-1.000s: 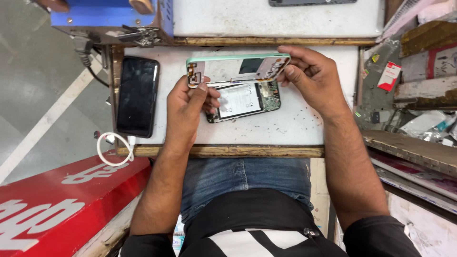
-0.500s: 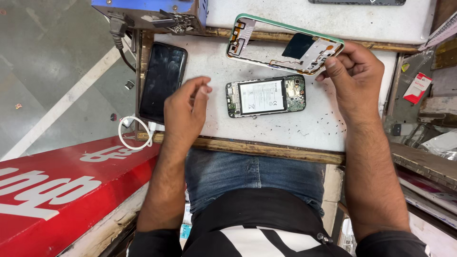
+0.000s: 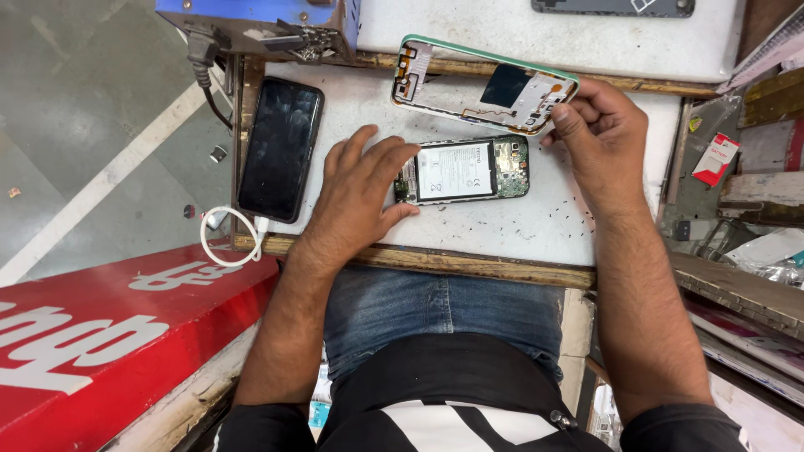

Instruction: The person disassembles a smartphone at a repair workbench, prying off the back cover and lifting out the battery by hand. They unscrew components with a screwdriver, reposition the phone frame, and finally pick up another phone and tap its screen.

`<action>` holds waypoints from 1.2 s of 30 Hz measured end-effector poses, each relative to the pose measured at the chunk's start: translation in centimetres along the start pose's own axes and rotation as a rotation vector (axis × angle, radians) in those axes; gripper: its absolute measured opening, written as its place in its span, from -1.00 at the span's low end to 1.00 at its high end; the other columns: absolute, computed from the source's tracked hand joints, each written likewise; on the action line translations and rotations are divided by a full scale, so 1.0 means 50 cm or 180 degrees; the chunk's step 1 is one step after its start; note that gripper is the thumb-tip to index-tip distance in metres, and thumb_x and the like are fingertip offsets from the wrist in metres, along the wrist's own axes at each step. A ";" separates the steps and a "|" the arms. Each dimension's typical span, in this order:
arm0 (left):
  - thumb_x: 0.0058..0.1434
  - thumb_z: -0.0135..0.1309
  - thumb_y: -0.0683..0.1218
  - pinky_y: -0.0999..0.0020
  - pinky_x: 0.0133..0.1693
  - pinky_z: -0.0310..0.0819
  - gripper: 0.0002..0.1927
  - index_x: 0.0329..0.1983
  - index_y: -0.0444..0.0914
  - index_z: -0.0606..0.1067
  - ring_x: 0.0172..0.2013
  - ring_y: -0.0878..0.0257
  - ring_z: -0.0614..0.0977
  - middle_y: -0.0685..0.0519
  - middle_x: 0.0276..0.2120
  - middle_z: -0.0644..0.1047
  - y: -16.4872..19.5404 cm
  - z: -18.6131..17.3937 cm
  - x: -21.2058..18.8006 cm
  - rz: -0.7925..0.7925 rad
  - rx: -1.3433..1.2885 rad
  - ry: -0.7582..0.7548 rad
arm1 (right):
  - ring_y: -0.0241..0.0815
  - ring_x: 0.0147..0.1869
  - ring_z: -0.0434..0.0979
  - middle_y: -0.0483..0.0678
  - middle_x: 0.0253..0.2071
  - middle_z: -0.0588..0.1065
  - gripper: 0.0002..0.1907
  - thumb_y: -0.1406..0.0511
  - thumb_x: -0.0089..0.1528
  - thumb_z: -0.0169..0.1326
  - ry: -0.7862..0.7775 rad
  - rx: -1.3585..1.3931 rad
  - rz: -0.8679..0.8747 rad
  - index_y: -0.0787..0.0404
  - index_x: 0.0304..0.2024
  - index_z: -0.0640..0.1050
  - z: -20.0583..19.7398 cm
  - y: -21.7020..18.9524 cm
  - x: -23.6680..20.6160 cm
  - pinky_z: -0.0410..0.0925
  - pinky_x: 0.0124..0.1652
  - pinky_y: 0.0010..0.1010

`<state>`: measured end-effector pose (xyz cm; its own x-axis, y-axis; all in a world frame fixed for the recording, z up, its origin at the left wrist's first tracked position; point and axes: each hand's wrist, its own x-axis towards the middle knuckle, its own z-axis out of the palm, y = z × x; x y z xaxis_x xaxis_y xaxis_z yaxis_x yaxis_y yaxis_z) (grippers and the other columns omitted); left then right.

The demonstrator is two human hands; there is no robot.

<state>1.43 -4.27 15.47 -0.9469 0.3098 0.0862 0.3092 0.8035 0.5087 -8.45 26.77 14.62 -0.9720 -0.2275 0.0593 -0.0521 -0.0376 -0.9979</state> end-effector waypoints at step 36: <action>0.23 0.18 -0.26 0.21 0.02 0.62 -0.76 -0.02 -0.31 0.60 0.07 0.02 0.62 -0.07 -0.04 0.61 0.084 0.081 0.140 0.0725 0.0286 0.1062 | -0.41 -0.17 0.55 -0.08 -0.15 0.62 -0.75 0.46 0.42 0.07 -0.0253 -0.0648 0.0419 0.28 0.16 0.52 0.006 0.005 0.008 0.48 -0.17 -0.59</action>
<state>-3.56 3.30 14.75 -0.8254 0.3150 0.4684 0.5067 0.7791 0.3691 -8.80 26.36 14.40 -0.9527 -0.2938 -0.0777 0.0207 0.1922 -0.9811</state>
